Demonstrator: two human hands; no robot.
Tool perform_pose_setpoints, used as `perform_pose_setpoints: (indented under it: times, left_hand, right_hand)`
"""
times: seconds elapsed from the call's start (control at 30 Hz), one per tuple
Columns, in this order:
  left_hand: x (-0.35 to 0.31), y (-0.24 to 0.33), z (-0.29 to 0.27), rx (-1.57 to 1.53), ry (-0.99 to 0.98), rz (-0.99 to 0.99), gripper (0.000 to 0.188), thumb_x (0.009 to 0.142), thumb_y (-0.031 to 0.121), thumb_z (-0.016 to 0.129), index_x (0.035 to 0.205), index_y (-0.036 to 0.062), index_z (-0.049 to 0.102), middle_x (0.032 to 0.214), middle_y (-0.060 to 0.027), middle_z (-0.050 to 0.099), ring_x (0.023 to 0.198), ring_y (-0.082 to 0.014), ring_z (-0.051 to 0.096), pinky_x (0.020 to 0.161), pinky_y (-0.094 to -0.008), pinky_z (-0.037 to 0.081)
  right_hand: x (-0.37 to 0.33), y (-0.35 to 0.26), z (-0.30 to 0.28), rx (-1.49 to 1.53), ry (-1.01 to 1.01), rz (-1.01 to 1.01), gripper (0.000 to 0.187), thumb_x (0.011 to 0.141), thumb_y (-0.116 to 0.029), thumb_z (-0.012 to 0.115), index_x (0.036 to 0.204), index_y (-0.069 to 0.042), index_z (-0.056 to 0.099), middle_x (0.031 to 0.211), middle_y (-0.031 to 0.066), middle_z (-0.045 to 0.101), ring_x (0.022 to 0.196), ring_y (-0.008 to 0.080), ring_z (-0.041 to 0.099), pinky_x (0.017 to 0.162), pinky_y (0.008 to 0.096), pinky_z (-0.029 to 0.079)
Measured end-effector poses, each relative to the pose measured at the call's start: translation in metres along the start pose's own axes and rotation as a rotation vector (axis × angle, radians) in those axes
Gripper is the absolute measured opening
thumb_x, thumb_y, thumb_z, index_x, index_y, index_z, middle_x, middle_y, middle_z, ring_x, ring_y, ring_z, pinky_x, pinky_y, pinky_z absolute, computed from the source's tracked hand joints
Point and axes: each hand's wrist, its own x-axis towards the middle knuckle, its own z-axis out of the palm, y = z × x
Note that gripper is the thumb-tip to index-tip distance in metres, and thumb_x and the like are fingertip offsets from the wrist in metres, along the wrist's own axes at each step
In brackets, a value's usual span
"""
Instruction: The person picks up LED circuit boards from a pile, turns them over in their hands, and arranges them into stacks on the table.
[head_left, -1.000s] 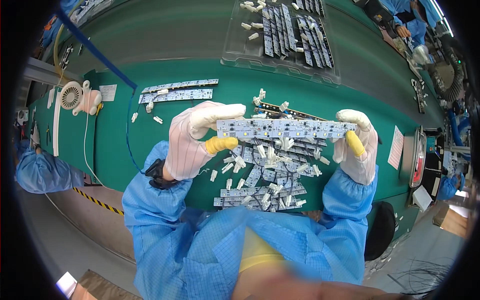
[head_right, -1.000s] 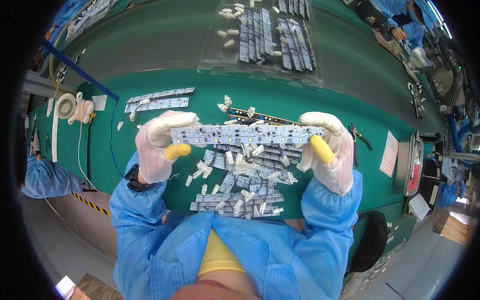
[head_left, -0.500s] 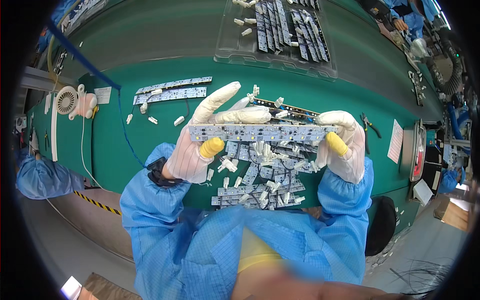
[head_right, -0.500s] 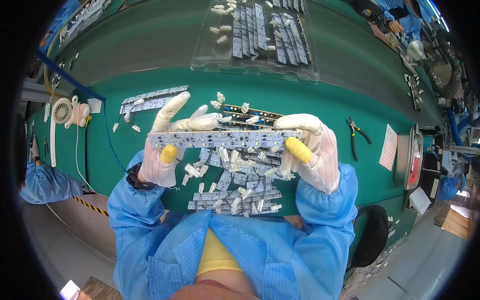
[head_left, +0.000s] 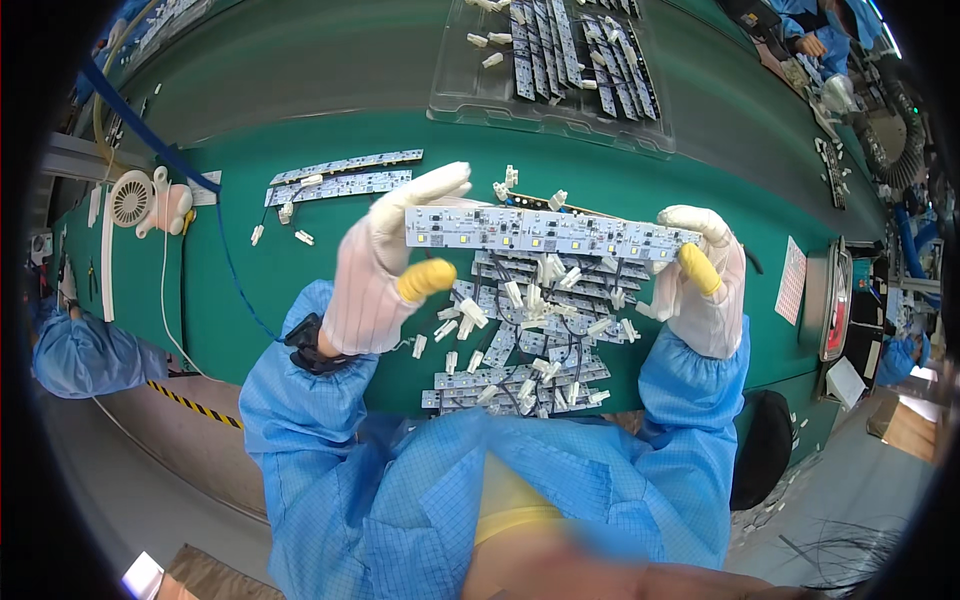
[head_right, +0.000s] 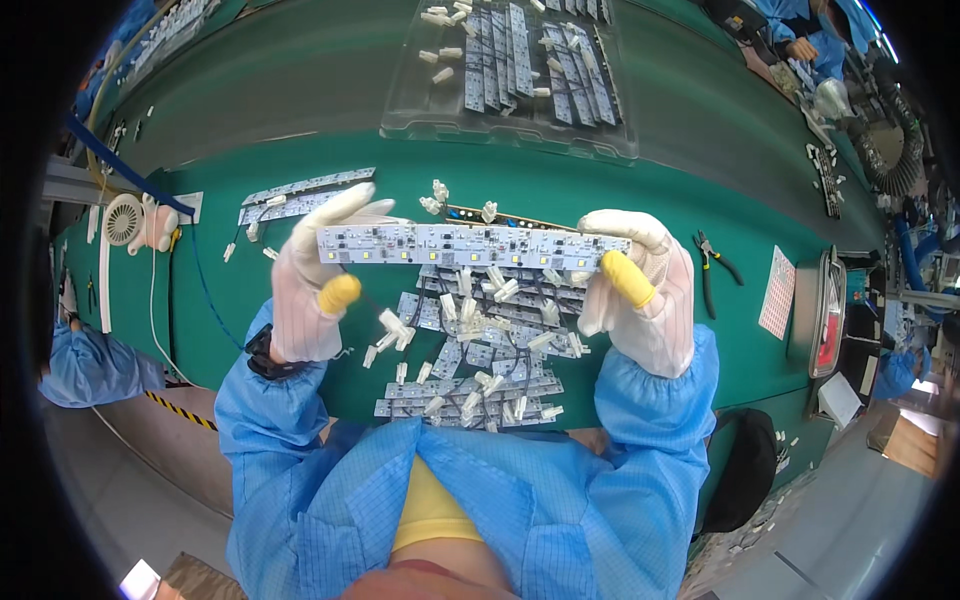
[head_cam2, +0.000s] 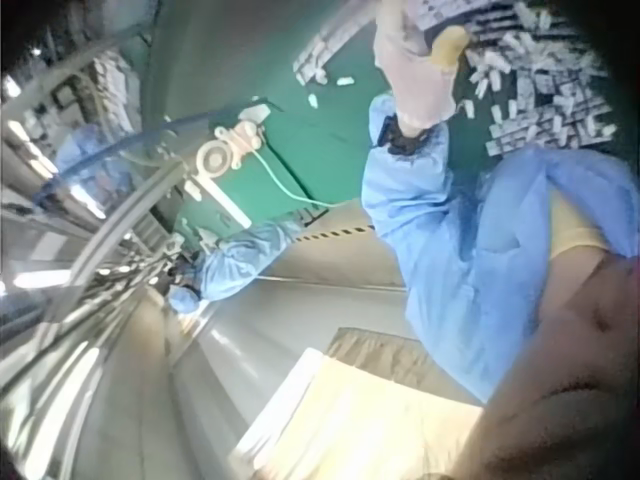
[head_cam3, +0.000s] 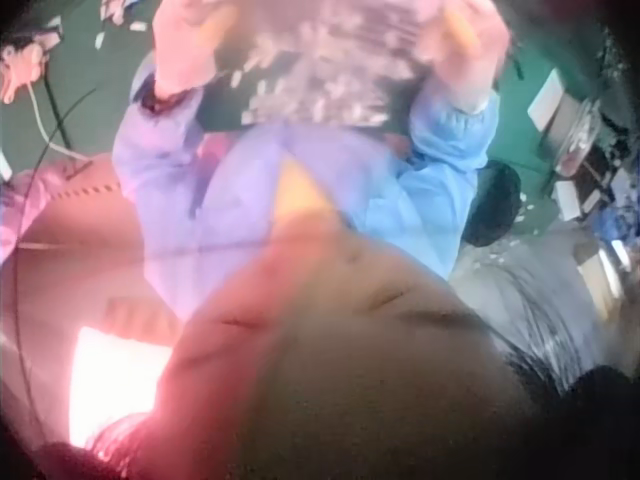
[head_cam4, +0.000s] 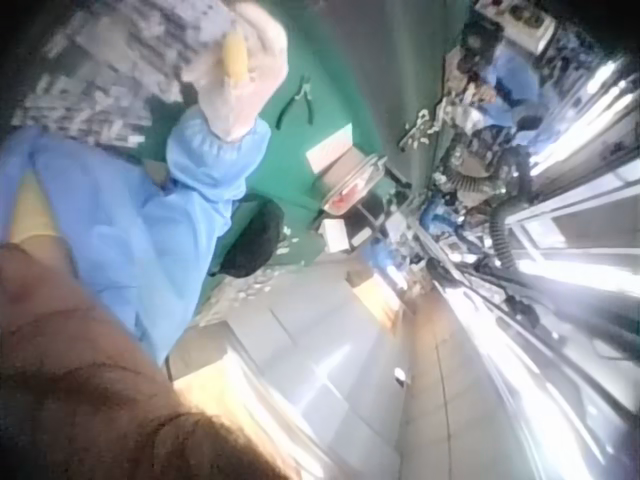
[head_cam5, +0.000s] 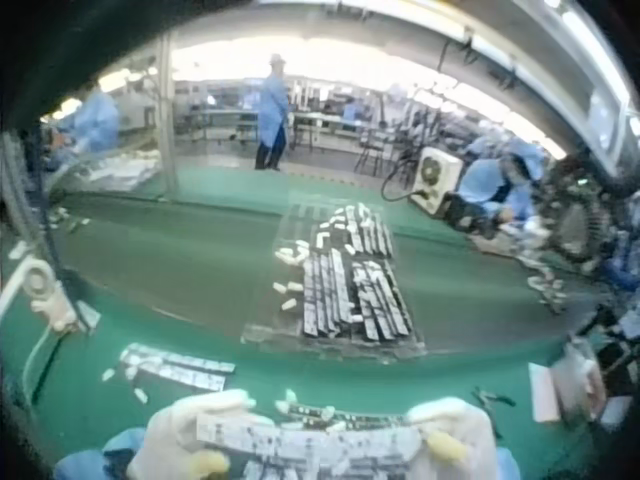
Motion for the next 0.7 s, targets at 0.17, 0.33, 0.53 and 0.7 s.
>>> perform_pose_setpoints:
  times: [0.17,0.33,0.53,0.7]
  left_hand:
    - [-0.003,0.007,-0.004,0.141,0.117,0.058,0.063,0.083,0.038,0.071,0.124,-0.0073,0.053,0.107,-0.0161,0.068,0.096,-0.0164,0.065,0.086,-0.0275,0.049]
    - [-0.001,0.015,-0.003,0.214,0.113,-0.122,0.072,0.082,0.059,0.063,0.114,-0.0048,0.06,0.084,-0.013,0.071,0.079,-0.0169,0.069,0.077,-0.0285,0.053]
    - [-0.001,0.017,-0.007,0.235,0.099,-0.144,0.071,0.082,0.059,0.064,0.113,-0.0042,0.061,0.081,-0.0127,0.071,0.077,-0.017,0.069,0.075,-0.0285,0.054]
    - [0.002,0.011,-0.012,0.325,0.028,0.063,0.053,0.076,0.036,0.076,0.112,-0.0018,0.065,0.098,-0.0129,0.071,0.082,-0.0169,0.068,0.075,-0.0252,0.053]
  right_hand:
    - [0.002,0.001,-0.003,0.0,-0.051,0.044,0.033,0.092,-0.017,0.06,0.114,0.006,0.055,0.08,0.0156,0.065,0.045,0.0121,0.056,0.04,0.0198,0.043]
    - [0.001,0.001,-0.004,0.047,-0.101,0.075,0.036,0.094,-0.023,0.059,0.114,0.006,0.055,0.08,0.0164,0.066,0.046,0.0132,0.057,0.041,0.0205,0.045]
    - [0.002,0.001,-0.004,0.058,-0.112,0.056,0.037,0.095,-0.024,0.058,0.115,0.007,0.054,0.078,0.016,0.065,0.047,0.0135,0.058,0.041,0.0206,0.045]
    - [0.004,-0.001,-0.002,-0.015,-0.069,-0.03,0.062,0.081,-0.04,0.074,0.116,0.007,0.053,0.081,0.0119,0.063,0.05,0.01,0.054,0.045,0.0173,0.041]
